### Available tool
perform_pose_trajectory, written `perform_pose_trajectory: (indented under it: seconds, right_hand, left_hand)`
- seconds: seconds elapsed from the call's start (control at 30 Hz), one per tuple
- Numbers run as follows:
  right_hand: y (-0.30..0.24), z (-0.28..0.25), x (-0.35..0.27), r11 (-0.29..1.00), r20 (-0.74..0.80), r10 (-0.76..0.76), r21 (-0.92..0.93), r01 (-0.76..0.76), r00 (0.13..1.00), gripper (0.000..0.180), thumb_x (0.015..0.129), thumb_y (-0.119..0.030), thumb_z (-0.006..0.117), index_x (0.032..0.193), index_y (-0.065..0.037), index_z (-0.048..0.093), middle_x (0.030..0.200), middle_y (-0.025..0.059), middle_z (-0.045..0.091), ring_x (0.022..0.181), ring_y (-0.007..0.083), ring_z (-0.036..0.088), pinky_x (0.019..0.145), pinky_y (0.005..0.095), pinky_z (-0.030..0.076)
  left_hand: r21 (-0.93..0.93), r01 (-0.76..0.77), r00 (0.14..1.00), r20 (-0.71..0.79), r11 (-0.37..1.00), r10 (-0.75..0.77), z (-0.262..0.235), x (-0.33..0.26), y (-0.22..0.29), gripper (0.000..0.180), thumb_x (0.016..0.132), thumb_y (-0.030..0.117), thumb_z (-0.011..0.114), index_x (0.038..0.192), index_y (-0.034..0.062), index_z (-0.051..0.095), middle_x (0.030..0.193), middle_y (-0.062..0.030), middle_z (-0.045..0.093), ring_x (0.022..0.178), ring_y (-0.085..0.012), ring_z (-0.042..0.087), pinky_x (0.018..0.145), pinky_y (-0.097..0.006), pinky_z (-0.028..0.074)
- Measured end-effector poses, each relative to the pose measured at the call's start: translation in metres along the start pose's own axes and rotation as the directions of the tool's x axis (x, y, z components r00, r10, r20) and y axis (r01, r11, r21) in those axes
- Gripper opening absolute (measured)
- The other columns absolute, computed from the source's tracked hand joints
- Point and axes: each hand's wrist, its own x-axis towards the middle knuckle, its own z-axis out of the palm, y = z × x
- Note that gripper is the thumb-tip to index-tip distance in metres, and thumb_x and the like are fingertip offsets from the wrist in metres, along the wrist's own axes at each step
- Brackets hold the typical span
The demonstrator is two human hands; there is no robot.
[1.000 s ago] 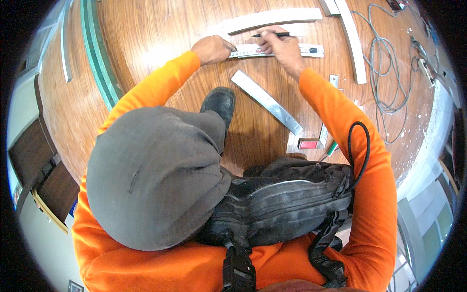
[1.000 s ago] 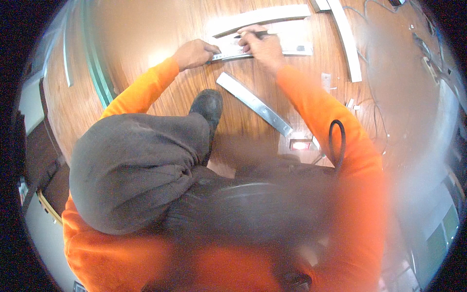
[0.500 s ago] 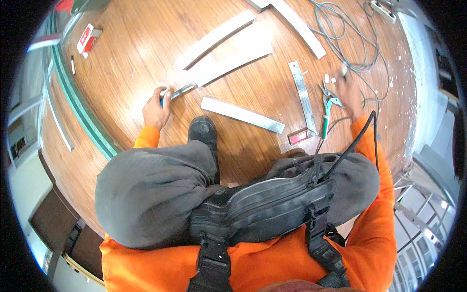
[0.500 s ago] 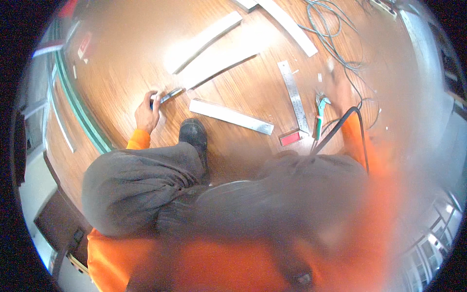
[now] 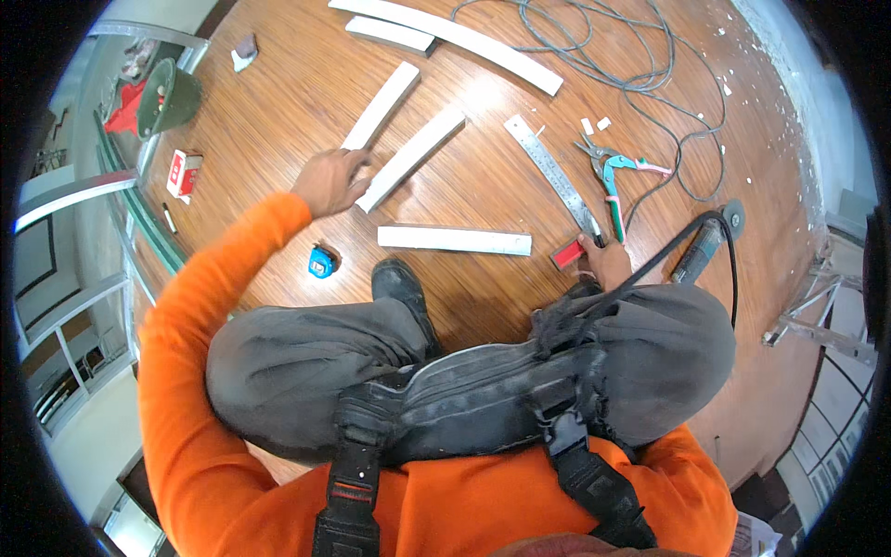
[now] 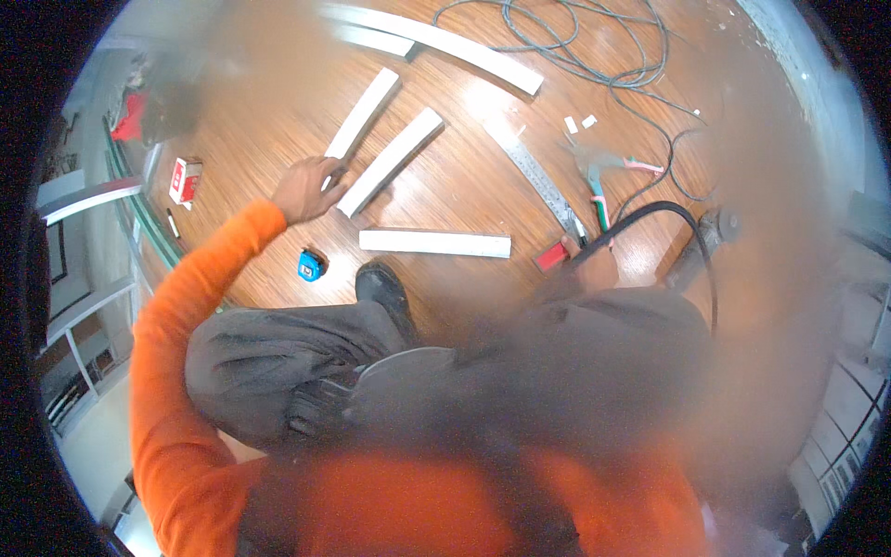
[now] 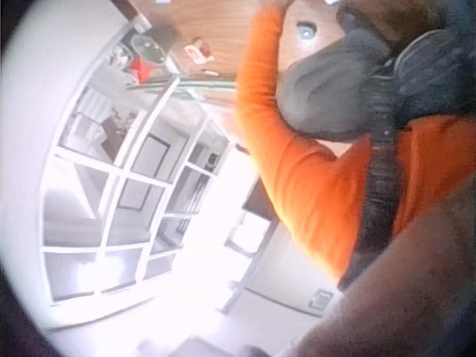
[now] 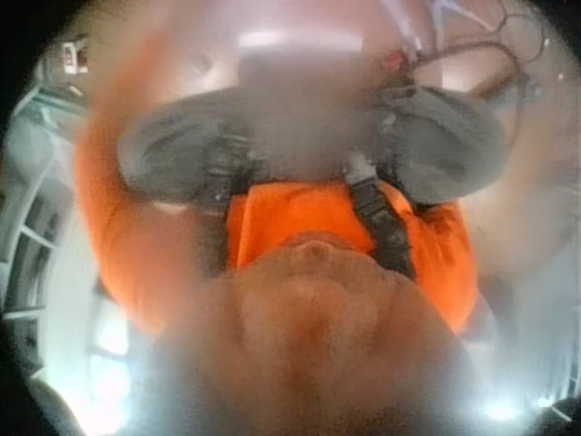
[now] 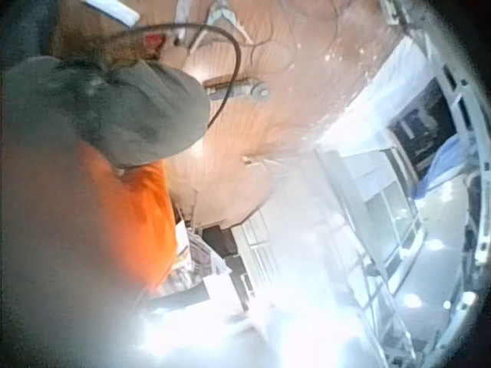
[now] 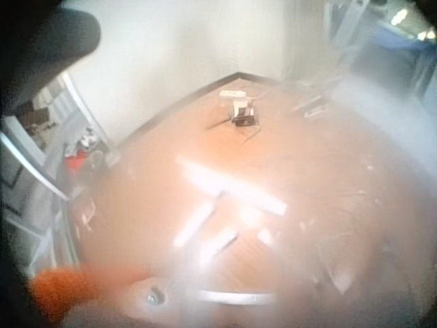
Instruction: The person sits on the floor and uses a combination square and a marker to measure and mark lines on several pieces of metal trim. They repeatedly position the square on the metal pieces and draw lines along the edge to indicate cut points.
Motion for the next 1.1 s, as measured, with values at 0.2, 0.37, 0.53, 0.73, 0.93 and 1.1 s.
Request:
perform_pose_trajectory:
  seconds: [0.2,0.37,0.53,0.73,0.93,1.1]
  right_hand:
    - [-0.04,0.006,-0.013,0.99,-0.117,-0.076,0.106,0.088,0.99,0.078,0.077,-0.054,0.077,0.111,0.011,0.054,0.1,0.036,0.065,0.101,0.0476,0.065,0.087,0.0516,0.05]
    - [-0.017,0.025,0.012,0.988,-0.3,-0.062,0.117,0.101,0.952,0.069,0.074,-0.044,0.079,0.107,0.01,0.051,0.096,0.0337,0.064,0.094,0.0487,0.064,0.084,0.0517,0.05]
    - [-0.027,0.024,0.018,0.932,-0.281,-0.218,0.223,0.284,0.935,0.055,0.069,-0.027,0.082,0.102,0.008,0.053,0.089,0.0232,0.064,0.088,0.0417,0.064,0.08,0.0476,0.051]
    - [-0.006,0.002,0.032,0.574,0.274,-0.251,0.814,-0.085,0.928,0.042,0.086,-0.028,0.073,0.116,-0.002,0.059,0.077,0.0069,0.063,0.066,0.0172,0.061,0.06,0.0346,0.049]
    - [0.042,-0.058,0.031,-0.002,0.22,-0.249,0.974,-0.228,0.943,0.013,0.094,-0.023,0.065,0.094,-0.011,0.059,0.057,-0.0072,0.044,0.041,0.0038,0.036,0.038,0.0221,0.027]
    - [-0.038,-0.108,0.014,-0.155,-0.151,-0.405,0.983,0.095,0.902,0.025,0.096,-0.018,0.063,0.115,-0.006,0.054,0.082,0.0006,0.056,0.062,0.008,0.05,0.052,0.0228,0.041]
  left_hand:
    - [0.05,0.23,0.956,0.178,0.972,-0.235,-0.004,0.09,0.059,0.082,0.084,0.057,0.066,0.138,-0.0009,0.048,0.117,-0.0294,0.065,0.113,-0.0421,0.063,0.098,-0.045,0.05]
    - [-0.098,0.471,0.879,0.131,0.877,-0.458,0.058,0.128,0.103,0.082,0.077,0.049,0.073,0.135,-0.0025,0.049,0.12,-0.0274,0.064,0.115,-0.0404,0.062,0.1,-0.043,0.049]
    - [-0.42,0.399,0.891,-0.031,0.815,-0.452,0.056,0.134,0.096,0.074,0.075,0.037,0.076,0.129,-0.0053,0.05,0.121,-0.0288,0.063,0.114,-0.0421,0.062,0.098,-0.043,0.049]
    - [-0.773,0.137,0.899,-0.166,0.62,-0.406,0.002,0.161,0.078,0.07,0.088,0.043,0.061,0.142,0.0017,0.044,0.133,-0.021,0.056,0.122,-0.0316,0.053,0.104,-0.039,0.04]
    - [-0.96,0.138,0.947,0.057,0.243,-0.316,-0.049,0.162,0.122,0.047,0.095,0.042,0.061,0.119,0.0022,0.058,0.1,-0.0126,0.067,0.078,-0.0194,0.065,0.066,-0.033,0.054]
    - [-0.985,0.048,0.997,0.036,0.165,-0.071,-0.028,0.169,0.181,0.05,0.094,0.038,0.066,0.127,0.0037,0.051,0.093,-0.0107,0.064,0.072,-0.0201,0.065,0.064,-0.033,0.055]
